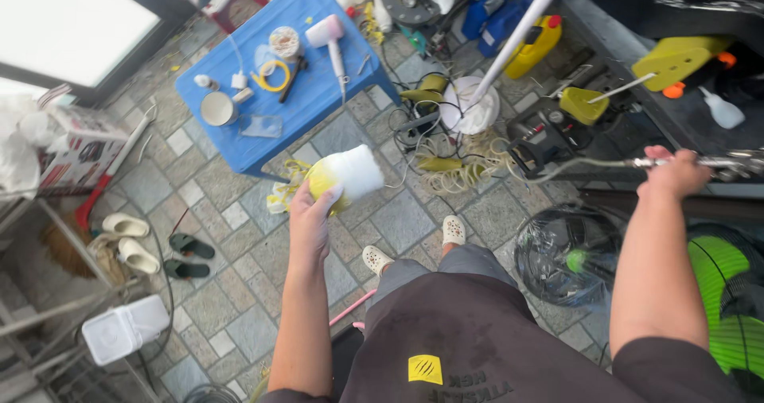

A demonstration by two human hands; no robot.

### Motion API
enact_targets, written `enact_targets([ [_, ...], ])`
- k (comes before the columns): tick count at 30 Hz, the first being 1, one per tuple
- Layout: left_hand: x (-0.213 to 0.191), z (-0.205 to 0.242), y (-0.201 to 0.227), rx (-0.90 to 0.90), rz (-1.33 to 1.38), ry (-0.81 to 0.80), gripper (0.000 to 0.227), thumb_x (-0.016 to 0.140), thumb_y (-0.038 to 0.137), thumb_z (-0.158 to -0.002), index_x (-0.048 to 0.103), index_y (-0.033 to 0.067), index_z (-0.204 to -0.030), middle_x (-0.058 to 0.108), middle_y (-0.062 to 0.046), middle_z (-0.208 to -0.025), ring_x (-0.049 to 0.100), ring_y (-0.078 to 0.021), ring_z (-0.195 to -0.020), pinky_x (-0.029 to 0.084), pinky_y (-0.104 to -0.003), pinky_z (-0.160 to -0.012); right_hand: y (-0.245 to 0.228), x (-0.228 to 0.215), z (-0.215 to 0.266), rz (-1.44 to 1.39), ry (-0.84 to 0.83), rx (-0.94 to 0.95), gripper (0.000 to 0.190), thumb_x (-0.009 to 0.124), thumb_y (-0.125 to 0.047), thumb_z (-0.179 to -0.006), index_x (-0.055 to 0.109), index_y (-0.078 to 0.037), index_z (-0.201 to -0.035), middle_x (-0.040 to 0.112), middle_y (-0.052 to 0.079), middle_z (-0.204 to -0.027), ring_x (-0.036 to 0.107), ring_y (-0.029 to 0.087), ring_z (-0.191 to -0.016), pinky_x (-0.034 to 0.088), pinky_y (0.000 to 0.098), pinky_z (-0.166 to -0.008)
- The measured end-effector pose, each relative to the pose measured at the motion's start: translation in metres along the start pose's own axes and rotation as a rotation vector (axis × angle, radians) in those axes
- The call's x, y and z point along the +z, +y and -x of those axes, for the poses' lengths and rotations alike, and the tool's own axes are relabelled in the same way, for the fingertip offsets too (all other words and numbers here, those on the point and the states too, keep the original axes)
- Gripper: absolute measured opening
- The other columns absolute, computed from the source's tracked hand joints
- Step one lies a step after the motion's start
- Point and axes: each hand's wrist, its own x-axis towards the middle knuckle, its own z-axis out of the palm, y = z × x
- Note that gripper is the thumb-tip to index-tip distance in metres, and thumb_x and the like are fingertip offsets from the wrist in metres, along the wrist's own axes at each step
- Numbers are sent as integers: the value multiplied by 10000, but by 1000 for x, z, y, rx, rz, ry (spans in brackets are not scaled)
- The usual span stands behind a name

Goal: The person uses a hair dryer to dry a white sneaker with yellow masking tape. Then they use a spray gun to apply white paint to the sneaker's sole and upper. The person alternates between spraying and drying the sneaker multiple times.

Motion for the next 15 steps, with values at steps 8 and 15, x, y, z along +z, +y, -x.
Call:
enact_targets([
  [8, -24, 4, 5, 27, -14, 50, 347, 672, 94, -935, 662, -15, -1264, 732, -62, -1158, 682, -133, -1030, 529, -301, -910, -31, -16, 87, 330, -626, -514, 210, 397, 17, -1116, 471, 62, -1308, 580, 124, -941, 601, 204, -861, 495, 308, -858],
  [15, -64, 15, 4, 129, 72, 111, 327, 666, 91, -955, 650, -11, -1265, 721, -56, -1163, 671, -121, -1028, 530, -294, -903, -57, 44, 316, 424, -1293, -87, 405, 433, -238, -1107, 475, -60, -1469, 621, 16, -848, 620, 108, -730, 535, 286, -647],
])
